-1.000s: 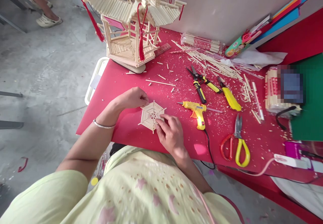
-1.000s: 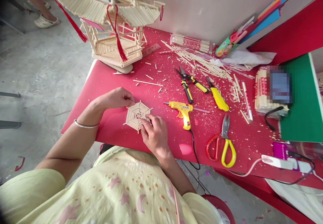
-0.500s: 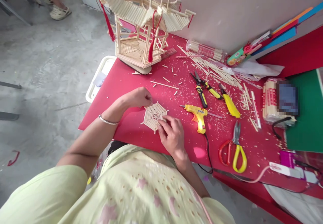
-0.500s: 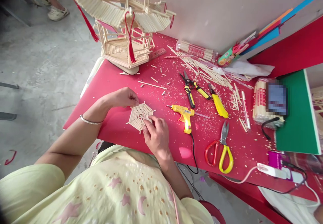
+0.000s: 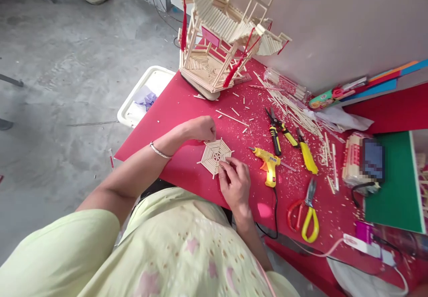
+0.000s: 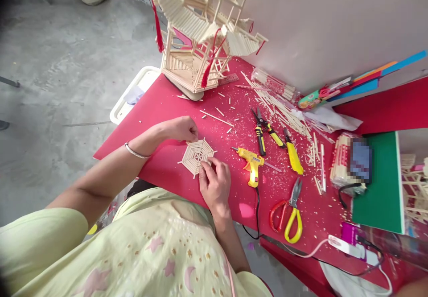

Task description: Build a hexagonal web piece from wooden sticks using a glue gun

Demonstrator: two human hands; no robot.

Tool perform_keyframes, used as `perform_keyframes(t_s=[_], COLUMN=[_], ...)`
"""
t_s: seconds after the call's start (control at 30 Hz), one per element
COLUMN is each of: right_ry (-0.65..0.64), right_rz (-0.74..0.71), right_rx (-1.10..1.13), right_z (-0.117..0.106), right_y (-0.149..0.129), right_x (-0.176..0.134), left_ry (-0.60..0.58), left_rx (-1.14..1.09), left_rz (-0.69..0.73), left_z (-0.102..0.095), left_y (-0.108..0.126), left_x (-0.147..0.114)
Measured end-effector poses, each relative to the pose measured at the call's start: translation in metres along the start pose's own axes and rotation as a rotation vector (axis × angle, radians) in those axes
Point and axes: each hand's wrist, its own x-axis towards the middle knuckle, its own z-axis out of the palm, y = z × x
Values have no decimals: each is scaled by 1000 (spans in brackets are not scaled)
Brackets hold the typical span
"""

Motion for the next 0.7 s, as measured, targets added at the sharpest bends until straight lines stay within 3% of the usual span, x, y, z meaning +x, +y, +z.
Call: perform_keyframes(t_s=[0.7], right_ry=[6], right_rz=[-13], right_rx=[-41], right_z=[4], right_y=[1], right_x=[-2], left_ry=[3], left_rx=[90], left_rz=[-26], left_z=[0], left_y=[0], left_x=[1])
